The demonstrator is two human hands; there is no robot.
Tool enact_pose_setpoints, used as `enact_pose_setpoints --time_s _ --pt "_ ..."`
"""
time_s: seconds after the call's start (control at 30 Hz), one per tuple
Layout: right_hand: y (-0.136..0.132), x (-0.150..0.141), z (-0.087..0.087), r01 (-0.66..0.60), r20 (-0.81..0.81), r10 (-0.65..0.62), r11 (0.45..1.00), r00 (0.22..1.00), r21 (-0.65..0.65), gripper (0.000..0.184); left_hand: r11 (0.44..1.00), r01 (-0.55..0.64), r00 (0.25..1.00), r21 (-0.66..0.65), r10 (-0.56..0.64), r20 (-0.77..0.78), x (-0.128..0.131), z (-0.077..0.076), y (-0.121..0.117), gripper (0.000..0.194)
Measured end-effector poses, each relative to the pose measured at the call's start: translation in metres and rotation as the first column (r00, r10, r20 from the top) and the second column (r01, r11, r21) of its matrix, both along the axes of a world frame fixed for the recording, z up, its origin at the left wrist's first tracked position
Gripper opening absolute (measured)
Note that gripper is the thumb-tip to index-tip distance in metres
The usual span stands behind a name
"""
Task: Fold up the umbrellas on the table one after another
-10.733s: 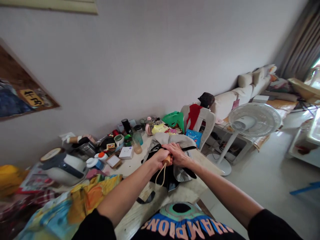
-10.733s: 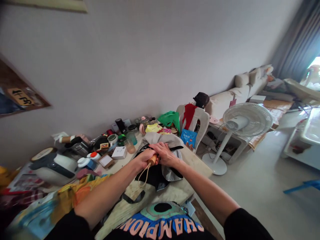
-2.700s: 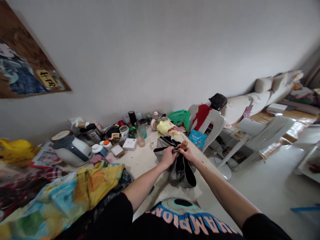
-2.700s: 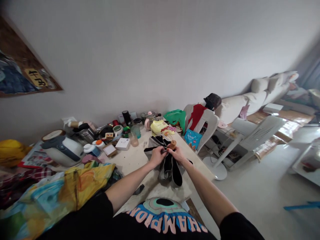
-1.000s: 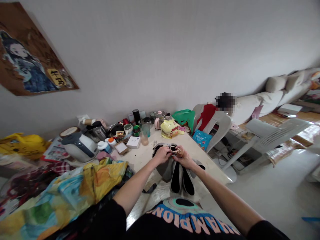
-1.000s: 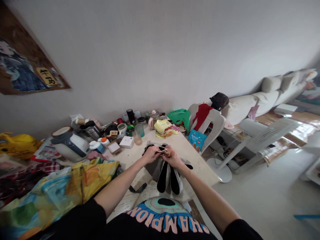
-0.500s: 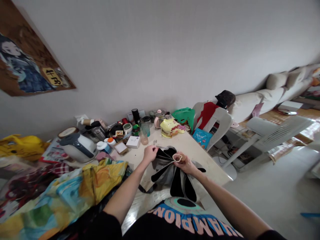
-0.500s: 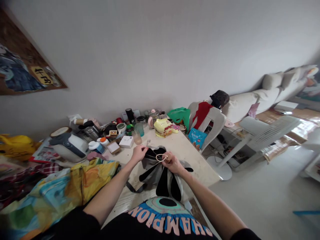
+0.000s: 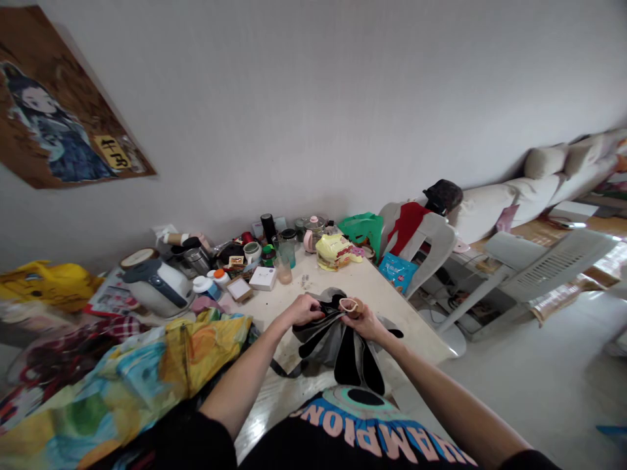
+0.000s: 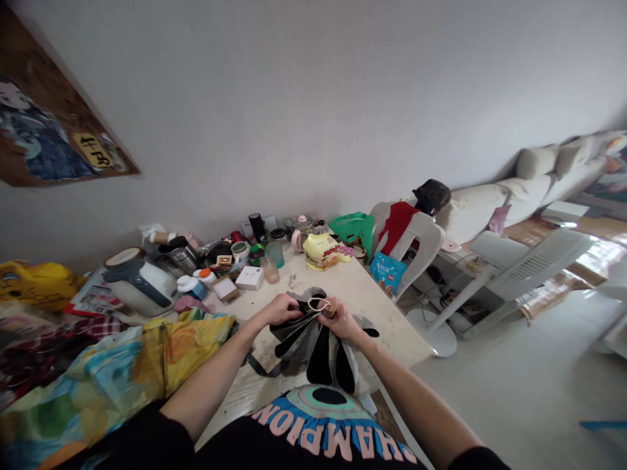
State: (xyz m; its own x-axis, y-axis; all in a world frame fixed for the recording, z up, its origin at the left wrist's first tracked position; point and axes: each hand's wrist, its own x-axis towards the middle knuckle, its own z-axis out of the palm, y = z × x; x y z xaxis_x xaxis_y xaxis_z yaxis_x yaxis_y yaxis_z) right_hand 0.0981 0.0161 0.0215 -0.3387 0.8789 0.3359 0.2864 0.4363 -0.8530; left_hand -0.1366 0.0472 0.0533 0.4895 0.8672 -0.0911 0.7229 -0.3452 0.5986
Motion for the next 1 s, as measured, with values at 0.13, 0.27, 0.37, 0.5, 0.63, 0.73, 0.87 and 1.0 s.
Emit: enact_pose_setpoints --time_s 0.13,0.27,0.37,0.5,0.63,0.73,0.87,1.0 --pt "0.0 0.0 0.0 0.001 0.0 -0.001 1.0 1.0 0.007 0.017 0.997 0.071 0.995 -0.009 -0.07 0.077 0.008 0.004 -0.011 0.017" --pt "0.001 0.001 -0.002 0.003 0.003 -0.003 1.0 1.0 0.011 0.015 0.991 0.133 0.984 0.012 -0.133 0.121 0.016 0.003 -0.02 0.011" --pt "0.003 0.002 0.001 -0.02 0.011 0.02 1.0 1.0 0.017 0.017 0.988 0.151 0.977 0.034 -0.154 0.149 0.025 -0.003 -0.025 0.01" --pt "0.004 0.004 0.011 -0.143 0.013 0.143 0.989 0.99 0.029 0.023 0.995 0.067 0.977 0.074 -0.081 0.198 0.038 -0.009 -0.033 0.02" --pt "0.004 0.008 0.017 -0.191 -0.003 0.191 0.981 0.982 0.028 0.009 0.997 0.049 0.965 0.055 -0.061 0.254 0.039 -0.009 -0.032 0.026" --pt "0.001 0.01 0.016 -0.202 -0.011 0.202 0.979 0.979 0.018 0.008 0.998 -0.054 0.96 0.023 0.046 0.277 0.025 -0.008 -0.025 0.029" --pt "-0.005 0.01 0.016 -0.245 -0.007 0.245 0.97 0.97 -0.005 0.014 0.979 -0.199 0.957 0.031 0.188 0.222 0.008 -0.011 -0.017 0.02" --pt "-0.01 0.009 0.022 -0.269 0.007 0.269 0.962 0.963 -0.054 0.013 0.959 -0.283 0.946 0.0 0.279 0.165 0.013 -0.016 -0.019 0.034"
